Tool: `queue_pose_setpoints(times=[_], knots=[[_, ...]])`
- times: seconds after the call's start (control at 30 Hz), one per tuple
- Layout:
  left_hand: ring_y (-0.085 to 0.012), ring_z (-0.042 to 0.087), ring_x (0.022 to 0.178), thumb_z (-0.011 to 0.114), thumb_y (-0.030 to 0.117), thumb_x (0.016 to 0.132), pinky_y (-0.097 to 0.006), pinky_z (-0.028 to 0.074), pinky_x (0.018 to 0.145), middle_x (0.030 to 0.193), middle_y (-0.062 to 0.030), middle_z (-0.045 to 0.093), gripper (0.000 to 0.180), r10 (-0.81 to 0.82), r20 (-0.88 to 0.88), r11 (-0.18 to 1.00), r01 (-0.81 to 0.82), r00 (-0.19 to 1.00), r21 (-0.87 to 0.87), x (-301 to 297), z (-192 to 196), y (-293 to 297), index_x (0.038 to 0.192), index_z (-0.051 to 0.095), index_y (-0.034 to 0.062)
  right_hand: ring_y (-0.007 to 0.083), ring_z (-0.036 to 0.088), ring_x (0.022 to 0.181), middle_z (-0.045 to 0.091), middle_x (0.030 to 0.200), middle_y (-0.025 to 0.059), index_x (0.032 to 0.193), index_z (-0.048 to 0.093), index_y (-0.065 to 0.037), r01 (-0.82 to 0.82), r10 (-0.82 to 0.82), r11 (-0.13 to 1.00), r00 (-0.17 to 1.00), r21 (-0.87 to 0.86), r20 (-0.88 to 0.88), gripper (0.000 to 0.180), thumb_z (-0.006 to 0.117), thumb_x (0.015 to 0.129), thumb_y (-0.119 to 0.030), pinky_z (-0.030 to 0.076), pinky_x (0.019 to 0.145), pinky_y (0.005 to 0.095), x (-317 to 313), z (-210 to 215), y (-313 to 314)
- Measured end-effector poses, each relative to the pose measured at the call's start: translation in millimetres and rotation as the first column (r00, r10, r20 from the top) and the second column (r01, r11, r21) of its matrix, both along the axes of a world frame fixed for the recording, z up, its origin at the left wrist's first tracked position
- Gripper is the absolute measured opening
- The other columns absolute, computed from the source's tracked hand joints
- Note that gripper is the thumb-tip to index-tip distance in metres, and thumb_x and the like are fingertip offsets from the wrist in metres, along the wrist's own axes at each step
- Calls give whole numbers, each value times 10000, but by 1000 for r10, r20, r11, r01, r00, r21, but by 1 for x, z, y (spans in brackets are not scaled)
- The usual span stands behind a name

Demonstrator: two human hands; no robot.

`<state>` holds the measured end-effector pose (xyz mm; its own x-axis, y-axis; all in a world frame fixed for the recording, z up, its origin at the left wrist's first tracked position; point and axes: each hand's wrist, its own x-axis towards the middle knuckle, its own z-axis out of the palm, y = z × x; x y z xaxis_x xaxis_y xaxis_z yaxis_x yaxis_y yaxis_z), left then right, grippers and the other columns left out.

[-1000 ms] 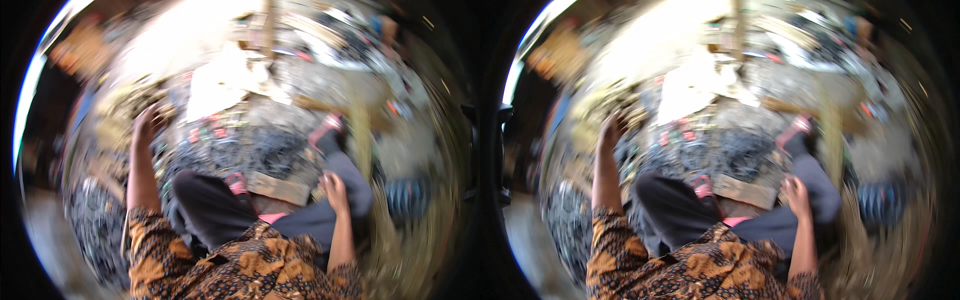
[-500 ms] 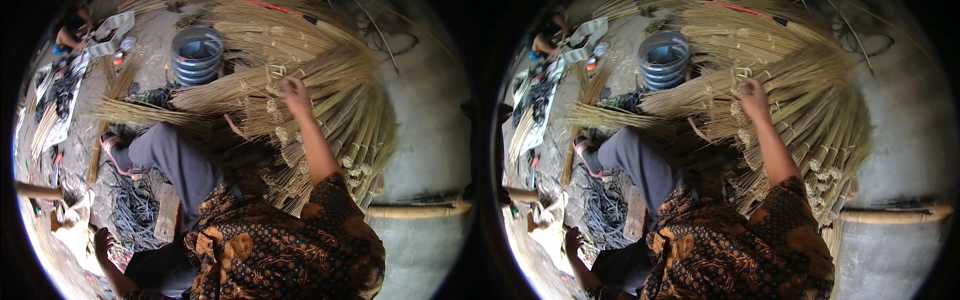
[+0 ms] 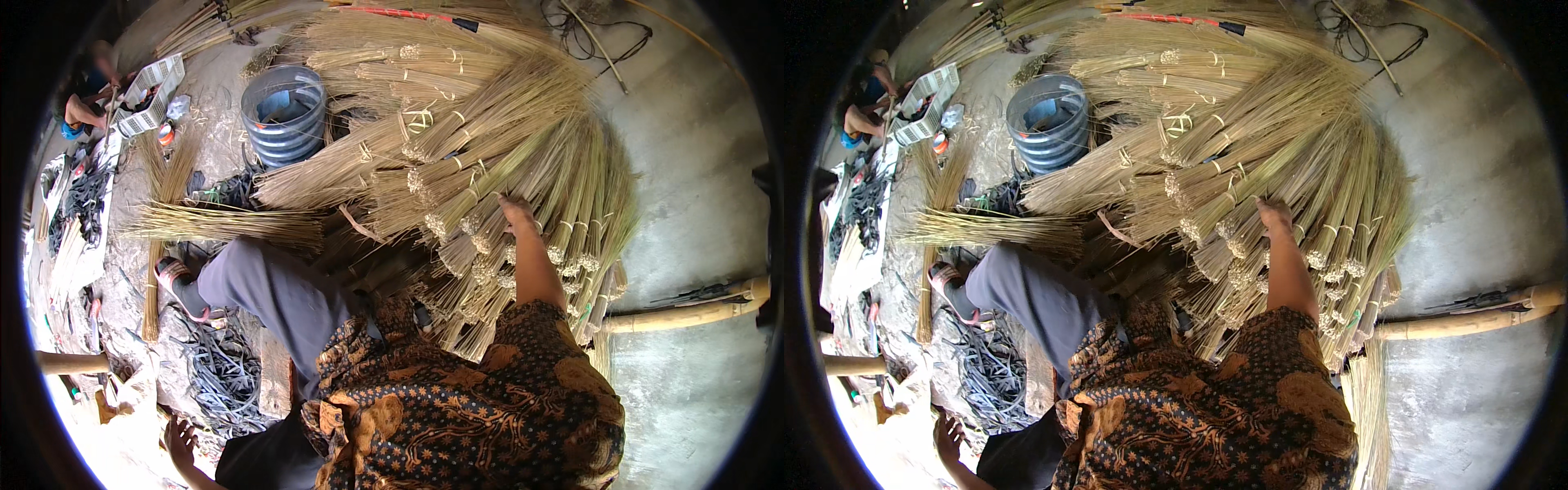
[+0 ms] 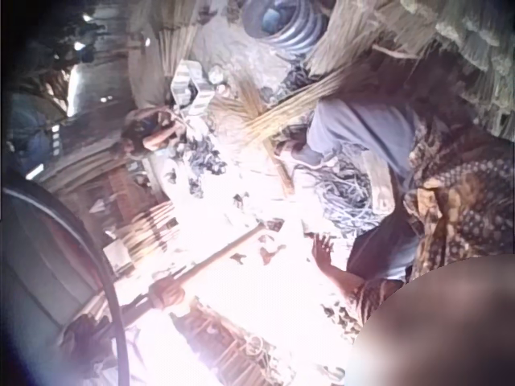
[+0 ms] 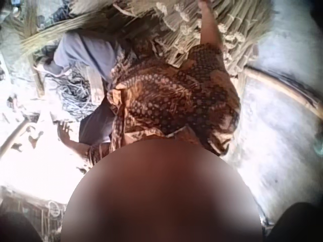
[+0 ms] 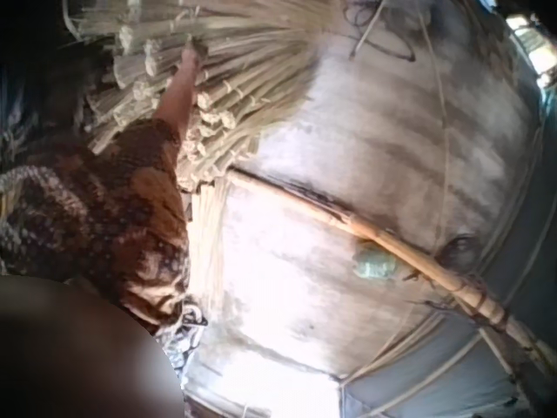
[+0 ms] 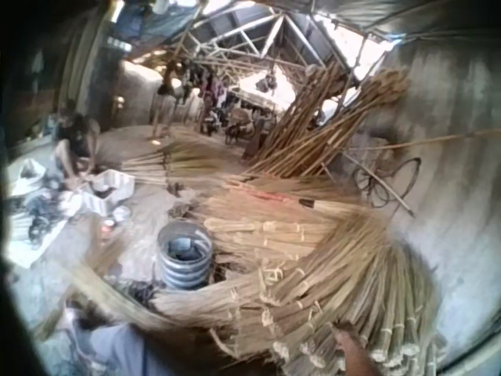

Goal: The person gathers bundles of dried broom stalks, aligns them, and ties them with black strips. The person repeatedly picks up stalks, arranges them, wraps the binding material, and places the finished bundles aside.

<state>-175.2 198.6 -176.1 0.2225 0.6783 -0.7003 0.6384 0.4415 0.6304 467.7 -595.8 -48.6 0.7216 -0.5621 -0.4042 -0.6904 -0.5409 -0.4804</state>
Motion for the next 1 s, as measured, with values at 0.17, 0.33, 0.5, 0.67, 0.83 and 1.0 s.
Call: queue_pose_setpoints(times=[0.17, 0.33, 0.5, 0.67, 0.83, 1.0], knots=[[-158, 640, 857, 671, 566, 969, -336, 511, 651, 1195, -57, 647, 602, 22, 5, 1000, -23, 1000, 7, -2, 7, -3, 1414, 554, 177, 381, 641, 1175, 565, 1415, 228, 1532, 357, -1, 47, -247, 870, 902, 490, 354, 742, 626, 986, -425, 553, 1002, 533, -6, 28, 1], [-149, 643, 792, 661, 561, 978, -324, 510, 633, 1130, -50, 670, 586, -57, -2, 997, 57, 998, 61, 9, 10, 0, 1400, 561, 167, 287, 658, 904, 615, 1015, 156, 1317, 528, -14, -113, -689, 340, 645, 934, 329, 532, 712, 945, -345, 586, 913, 505, -24, 60, 62], [-174, 658, 875, 650, 557, 982, -306, 505, 690, 1149, -63, 672, 558, -159, 93, 961, 133, 983, 241, 62, 47, -14, 1373, 615, 160, 211, 659, 731, 646, 895, 80, 1207, 606, -56, -321, -667, 387, 549, 864, 503, 343, 731, 911, -176, 628, 805, 468, -42, 66, 184], [-288, 645, 1142, 549, 583, 1038, -422, 508, 986, 1363, -183, 598, 708, -424, 375, 856, 229, 824, 464, 167, 137, -88, 1494, 493, 44, 173, 670, 665, 656, 784, 70, 1221, 559, -30, -854, -83, 110, 502, 508, 861, 337, 660, 904, -85, 611, 635, 376, -88, 65, 286], [-296, 613, 1254, 604, 558, 1017, -458, 475, 1082, 1434, -176, 581, 804, -579, 672, 795, 136, 463, 591, 267, 221, -178, 1566, 381, 15, 177, 672, 694, 670, 834, 58, 1150, 611, 8, -925, 313, -317, 106, 209, 944, 360, 728, 890, -211, 581, 606, 368, -173, 44, 394], [-221, 595, 1210, 691, 470, 996, -437, 501, 1034, 1304, -146, 646, 706, -106, 791, 918, -247, 602, 311, 299, 252, -182, 1503, 498, 18, 331, 704, 797, 685, 931, 207, 1227, 513, 55, -904, 596, -372, -58, 211, 801, 511, 749, 860, -211, 586, 722, 443, -255, 13, 428]])
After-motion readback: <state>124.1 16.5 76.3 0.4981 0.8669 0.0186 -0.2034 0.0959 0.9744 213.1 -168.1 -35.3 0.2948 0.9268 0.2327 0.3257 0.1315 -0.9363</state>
